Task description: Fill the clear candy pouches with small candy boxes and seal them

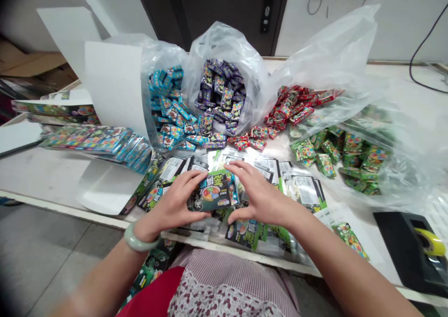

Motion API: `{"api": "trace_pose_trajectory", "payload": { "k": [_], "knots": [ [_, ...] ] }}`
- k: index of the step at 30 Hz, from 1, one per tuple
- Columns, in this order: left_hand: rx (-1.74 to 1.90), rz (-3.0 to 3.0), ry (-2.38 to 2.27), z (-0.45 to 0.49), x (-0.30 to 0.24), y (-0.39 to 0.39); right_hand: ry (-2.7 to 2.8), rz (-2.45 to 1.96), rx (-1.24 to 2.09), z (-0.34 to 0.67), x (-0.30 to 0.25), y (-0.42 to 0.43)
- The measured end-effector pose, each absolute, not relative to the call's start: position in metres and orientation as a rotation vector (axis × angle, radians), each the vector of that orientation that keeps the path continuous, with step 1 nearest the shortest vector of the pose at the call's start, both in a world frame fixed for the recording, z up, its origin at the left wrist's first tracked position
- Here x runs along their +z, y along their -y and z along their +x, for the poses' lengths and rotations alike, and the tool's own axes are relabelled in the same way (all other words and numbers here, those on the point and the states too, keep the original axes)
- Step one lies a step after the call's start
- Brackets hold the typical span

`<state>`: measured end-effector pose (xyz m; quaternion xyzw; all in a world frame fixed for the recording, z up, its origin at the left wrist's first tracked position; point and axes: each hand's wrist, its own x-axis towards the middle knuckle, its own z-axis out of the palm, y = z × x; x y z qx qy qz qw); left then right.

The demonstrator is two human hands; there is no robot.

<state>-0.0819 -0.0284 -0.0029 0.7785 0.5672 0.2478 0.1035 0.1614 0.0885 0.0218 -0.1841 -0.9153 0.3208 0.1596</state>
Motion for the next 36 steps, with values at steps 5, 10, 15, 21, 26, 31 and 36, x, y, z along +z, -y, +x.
{"api": "trace_pose_trajectory", "payload": {
  "k": [5, 10, 15, 21, 26, 31, 36],
  "knots": [
    [0.889, 2.267, -1.746, -0.070, 0.005, 0.033, 2.217, -0.759, 1.289, 0.159, 0.015, -0.061],
    [1.238, 1.771, -1.522, -0.044, 0.008, 0.024, 2.031, -0.817, 1.286, 0.161, 0.027, -0.061],
    [1.479, 1.227, -1.249, -0.009, -0.009, 0.020, 2.220, -0.842, 0.954, 0.168, 0.034, -0.071],
    [1.424, 1.038, -1.169, 0.000, -0.031, 0.038, 2.365, -0.818, 0.948, 0.182, 0.013, -0.059],
    [1.459, 1.035, -1.232, -0.015, -0.035, 0.044, 1.720, -1.014, 1.202, 0.193, -0.014, -0.038],
    [1.401, 1.079, -1.233, -0.019, -0.035, 0.041, 1.424, -1.101, 1.316, 0.178, -0.032, -0.017],
    [1.357, 1.182, -1.240, -0.024, -0.034, 0.041, 1.687, -1.032, 1.178, 0.173, -0.028, -0.020]
  ]
}}
